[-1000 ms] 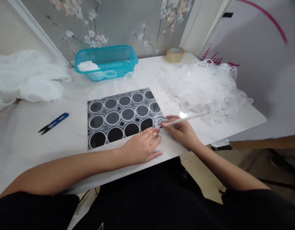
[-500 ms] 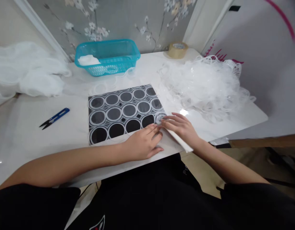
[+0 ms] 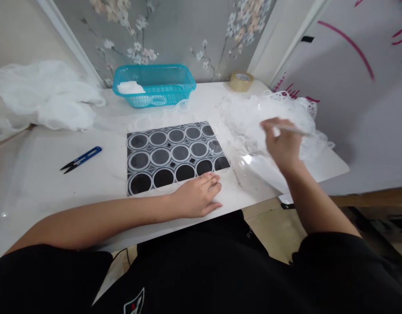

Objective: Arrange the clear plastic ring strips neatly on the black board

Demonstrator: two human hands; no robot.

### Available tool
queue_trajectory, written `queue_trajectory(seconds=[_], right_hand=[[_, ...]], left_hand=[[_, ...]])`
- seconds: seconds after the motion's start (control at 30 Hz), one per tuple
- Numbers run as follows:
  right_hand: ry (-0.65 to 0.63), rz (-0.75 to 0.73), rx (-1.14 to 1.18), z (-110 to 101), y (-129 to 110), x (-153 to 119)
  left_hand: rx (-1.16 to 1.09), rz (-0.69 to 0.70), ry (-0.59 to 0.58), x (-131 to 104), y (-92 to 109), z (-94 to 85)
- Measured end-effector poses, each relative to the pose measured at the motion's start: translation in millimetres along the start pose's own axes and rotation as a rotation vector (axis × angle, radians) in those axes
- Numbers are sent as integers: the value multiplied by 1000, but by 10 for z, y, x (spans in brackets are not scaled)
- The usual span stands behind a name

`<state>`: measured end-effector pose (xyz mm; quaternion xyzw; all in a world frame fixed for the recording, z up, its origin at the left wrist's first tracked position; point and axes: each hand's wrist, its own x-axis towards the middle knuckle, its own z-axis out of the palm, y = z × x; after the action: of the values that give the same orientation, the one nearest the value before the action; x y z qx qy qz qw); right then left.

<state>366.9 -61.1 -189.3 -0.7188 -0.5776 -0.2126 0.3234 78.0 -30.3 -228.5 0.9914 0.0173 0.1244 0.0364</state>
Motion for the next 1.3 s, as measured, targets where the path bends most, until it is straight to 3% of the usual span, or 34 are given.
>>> queue_trajectory(seconds=[0.07,0.13,0.27,0.3,0.4,0.5,0.57,0.67,0.77,0.87,1.03,1.3], right_hand=[[142,104,-36,-43,215,281],[189,210,-42,-77,391,531],[-146,395,-151,-119,492,799],[-171,421,-182,-127,454,820],[-10,381,-127,-105,168,794],[33,216,254,45,-429,614],[-175,88,554,208,-984,411],[-586,-14,844,482,-1840,75],[-757,-40,908,721,-2413,-159],[-770,-22,906,885,-2589,-265],[-741,93,910,998,-2502,-343],[-680,10,887,1007,-2497,-406]], left_hand=[[2,-2,-47,-4,8,-6],[6,9,-102,-28,25,-35],[23,61,-147,-219,51,-157],[32,60,-148,-304,46,-196],[76,-11,-149,-618,-8,-305],[159,-164,-149,-944,-74,-387],[215,-250,-142,-1120,-99,-426],[271,-338,-93,-1294,-117,-459],[298,-410,-22,-1387,-136,-464],[346,-445,0,-1441,-158,-453],[333,-486,0,-1475,-159,-415],[275,-516,15,-1479,-157,-374]])
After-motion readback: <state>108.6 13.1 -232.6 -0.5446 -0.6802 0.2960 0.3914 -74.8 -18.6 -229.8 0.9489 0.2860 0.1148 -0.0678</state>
